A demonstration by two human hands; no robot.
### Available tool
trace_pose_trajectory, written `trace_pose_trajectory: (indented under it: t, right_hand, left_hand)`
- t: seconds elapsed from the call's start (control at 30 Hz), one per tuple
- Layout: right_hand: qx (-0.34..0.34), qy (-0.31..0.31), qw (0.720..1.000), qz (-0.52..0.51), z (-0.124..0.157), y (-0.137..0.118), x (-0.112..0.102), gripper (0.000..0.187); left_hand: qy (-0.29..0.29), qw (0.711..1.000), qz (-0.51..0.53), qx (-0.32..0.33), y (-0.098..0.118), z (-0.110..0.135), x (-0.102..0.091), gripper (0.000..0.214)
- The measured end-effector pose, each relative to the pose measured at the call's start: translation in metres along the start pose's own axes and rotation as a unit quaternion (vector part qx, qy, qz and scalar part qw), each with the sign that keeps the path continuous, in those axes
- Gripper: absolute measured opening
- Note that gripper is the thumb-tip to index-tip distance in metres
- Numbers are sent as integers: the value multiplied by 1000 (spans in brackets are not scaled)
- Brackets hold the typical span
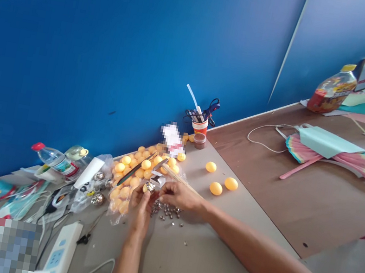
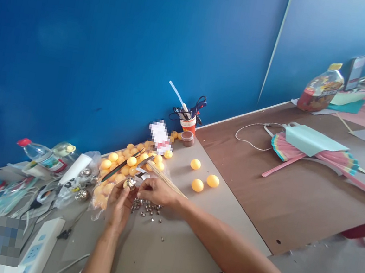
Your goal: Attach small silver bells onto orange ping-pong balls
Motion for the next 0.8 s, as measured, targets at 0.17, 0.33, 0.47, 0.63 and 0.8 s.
trace_pose_trajectory:
  t: [0.17, 0.33, 0.47, 0.63, 0.8]
  right_hand:
    - [-40, -101, 971, 213, 8, 1, 17, 12]
    - [-99, -109, 905, 398, 11, 5, 30, 17]
    - [-130, -86, 875, 459, 10, 8, 31, 16]
    - [-136, -58, 862, 485, 9, 6, 32, 14]
    - [-139, -54, 848, 509, 11, 2, 36, 17]
  left_hand:
    - [16, 1000, -3, -7, 1, -2, -6, 40]
    - [3, 1000, -27, 3, -3, -3, -7, 38]
    - [-6, 999, -36, 2, -5, -4, -8, 38]
    - [9, 1000, -22, -6, -5, -4, -7, 37]
    - [18, 999, -26, -8, -1, -3, -3, 39]
Point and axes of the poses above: each hand's wrist, its own z-axis away from the middle knuckle, its own x-axis out of the palm, y = z × x, the point moved 4 cm from there along -z, towards the middle knuckle, and after that the axes turned 8 degrees about x, right-handed, at the moved point
